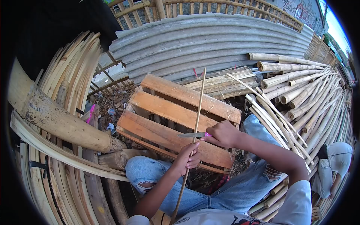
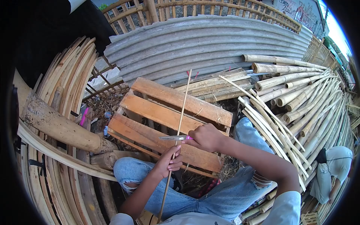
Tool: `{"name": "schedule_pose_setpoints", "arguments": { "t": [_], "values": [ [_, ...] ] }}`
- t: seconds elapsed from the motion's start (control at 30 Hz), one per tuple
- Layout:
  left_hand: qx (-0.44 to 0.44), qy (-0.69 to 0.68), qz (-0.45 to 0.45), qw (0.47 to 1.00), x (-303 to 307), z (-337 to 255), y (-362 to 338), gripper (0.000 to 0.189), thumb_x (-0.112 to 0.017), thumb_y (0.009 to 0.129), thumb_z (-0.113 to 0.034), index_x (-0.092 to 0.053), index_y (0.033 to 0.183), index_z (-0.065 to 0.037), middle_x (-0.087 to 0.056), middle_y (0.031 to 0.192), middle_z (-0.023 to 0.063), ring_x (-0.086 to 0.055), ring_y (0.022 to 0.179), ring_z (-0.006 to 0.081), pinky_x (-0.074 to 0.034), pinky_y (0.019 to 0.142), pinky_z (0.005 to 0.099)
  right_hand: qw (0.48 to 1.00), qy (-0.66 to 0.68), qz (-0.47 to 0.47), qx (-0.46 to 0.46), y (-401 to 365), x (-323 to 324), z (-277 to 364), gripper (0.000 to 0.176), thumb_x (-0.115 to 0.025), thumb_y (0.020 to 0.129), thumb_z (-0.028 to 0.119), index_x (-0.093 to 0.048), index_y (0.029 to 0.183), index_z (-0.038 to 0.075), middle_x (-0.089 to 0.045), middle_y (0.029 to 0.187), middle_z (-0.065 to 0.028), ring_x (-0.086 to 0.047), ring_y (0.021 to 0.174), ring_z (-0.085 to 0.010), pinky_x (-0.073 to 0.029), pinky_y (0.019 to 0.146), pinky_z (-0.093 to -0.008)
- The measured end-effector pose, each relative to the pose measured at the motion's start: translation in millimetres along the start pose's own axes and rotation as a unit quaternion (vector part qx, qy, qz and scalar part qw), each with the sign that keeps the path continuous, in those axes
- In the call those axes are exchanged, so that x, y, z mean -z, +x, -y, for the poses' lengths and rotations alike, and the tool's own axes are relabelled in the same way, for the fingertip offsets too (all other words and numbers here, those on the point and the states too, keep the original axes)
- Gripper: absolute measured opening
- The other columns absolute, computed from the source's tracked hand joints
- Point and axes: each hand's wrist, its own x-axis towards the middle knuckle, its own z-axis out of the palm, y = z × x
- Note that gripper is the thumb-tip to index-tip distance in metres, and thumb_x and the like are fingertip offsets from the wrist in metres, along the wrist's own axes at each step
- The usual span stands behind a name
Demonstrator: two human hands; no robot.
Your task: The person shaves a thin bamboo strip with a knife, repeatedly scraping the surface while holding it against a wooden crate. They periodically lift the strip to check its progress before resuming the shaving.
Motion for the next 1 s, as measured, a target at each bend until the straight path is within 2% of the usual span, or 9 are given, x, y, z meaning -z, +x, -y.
{"name": "schedule_pose_setpoints", "arguments": {
  "t": [0.1, 0.17, 0.27, 0.4, 0.57, 0.7, 0.87, 0.93, 1.0],
  "values": [
    [0.008, -0.024, -0.007, 1.0, 7, 5, 3, 0.032, -0.048, 0.094, -0.034, -0.04, 0.071, -0.014, -0.026, 0.045, -0.0063, -0.021, 0.031, 0.004, -0.017, 0.029, 0.0188, 0.999, -0.041, -0.022, 0.005, 11, -15, -14, 0.051, -0.046, 0.091, 0.047, -0.057, 0.064, 0.004, -0.052, 0.049, -0.0155, -0.056, 0.052, -0.0365, -0.043, 0.049, -0.0444],
    [-0.025, 0.012, -0.043, 0.999, 12, 12, 6, 0.032, -0.048, 0.094, -0.034, -0.039, 0.071, -0.014, -0.026, 0.046, -0.006, -0.022, 0.032, 0.0038, -0.017, 0.029, 0.0189, 0.991, -0.015, -0.069, -0.112, 28, -9, -44, 0.056, -0.044, 0.091, 0.048, -0.058, 0.062, 0.003, -0.052, 0.051, -0.0173, -0.056, 0.053, -0.0381, -0.043, 0.05, -0.0452],
    [-0.023, 0.047, -0.067, 0.996, 2, 21, 4, 0.032, -0.048, 0.094, -0.034, -0.037, 0.072, -0.013, -0.026, 0.046, -0.0058, -0.023, 0.031, 0.0037, -0.017, 0.028, 0.019, 0.981, -0.028, -0.075, -0.176, 30, -3, -79, 0.058, -0.038, 0.094, 0.047, -0.061, 0.065, 0.003, -0.056, 0.056, -0.0183, -0.057, 0.055, -0.0383, -0.045, 0.052, -0.0467],
    [-0.053, 0.08, -0.106, 0.99, 0, 21, 7, 0.033, -0.048, 0.094, -0.034, -0.036, 0.072, -0.013, -0.027, 0.046, -0.0057, -0.024, 0.031, 0.0036, -0.017, 0.028, 0.0194, 0.999, 0.002, 0.001, -0.053, 17, -20, -43, 0.059, -0.039, 0.093, 0.049, -0.061, 0.064, 0.002, -0.055, 0.056, -0.0192, -0.057, 0.056, -0.0393, -0.046, 0.054, -0.047],
    [-0.046, 0.116, -0.11, 0.986, 5, 38, 5, 0.029, -0.049, 0.095, -0.027, -0.037, 0.074, -0.011, -0.029, 0.047, -0.0055, -0.026, 0.032, 0.0032, -0.02, 0.028, 0.0201, 0.96, -0.059, -0.071, -0.266, 41, 5, -115, 0.062, -0.037, 0.093, 0.052, -0.063, 0.067, 0.003, -0.056, 0.057, -0.0209, -0.059, 0.059, -0.0388, -0.047, 0.057, -0.0468],
    [-0.072, 0.218, -0.144, 0.963, -6, 32, 9, 0.023, -0.052, 0.094, -0.024, -0.044, 0.082, -0.007, -0.031, 0.05, -0.0058, -0.03, 0.036, 0.0024, -0.026, 0.032, 0.0189, 0.955, -0.033, -0.095, -0.279, 28, 17, -94, 0.063, -0.037, 0.093, 0.053, -0.063, 0.065, 0.003, -0.056, 0.055, -0.0203, -0.059, 0.06, -0.0385, -0.048, 0.057, -0.0465],
    [-0.122, 0.315, -0.186, 0.923, 3, 27, 12, 0.025, -0.054, 0.092, -0.024, -0.049, 0.085, 0.0, -0.047, 0.056, 0.0039, -0.048, 0.043, 0.0106, -0.037, 0.039, 0.0261, 0.991, -0.107, 0.029, -0.07, 27, -7, -42, 0.06, -0.041, 0.091, 0.053, -0.061, 0.061, 0.005, -0.054, 0.051, -0.0156, -0.057, 0.05, -0.0357, -0.043, 0.048, -0.0439],
    [-0.162, 0.374, -0.204, 0.89, 7, 35, 15, 0.027, -0.055, 0.092, -0.024, -0.05, 0.087, 0.003, -0.05, 0.057, 0.0079, -0.052, 0.045, 0.0143, -0.04, 0.042, 0.0299, 0.987, -0.115, 0.009, -0.111, 38, -4, -53, 0.06, -0.041, 0.091, 0.053, -0.061, 0.061, 0.006, -0.054, 0.05, -0.0154, -0.057, 0.049, -0.0351, -0.043, 0.047, -0.0433],
    [-0.194, 0.412, -0.221, 0.863, 8, 38, 18, 0.021, -0.053, 0.093, -0.022, -0.052, 0.087, -0.002, -0.04, 0.052, -0.0034, -0.038, 0.04, 0.0037, -0.03, 0.035, 0.0217, 0.968, -0.128, -0.043, -0.209, 48, 7, -80, 0.061, -0.038, 0.092, 0.052, -0.063, 0.059, 0.006, -0.054, 0.049, -0.0158, -0.057, 0.049, -0.0339, -0.043, 0.046, -0.0427]
  ]
}}
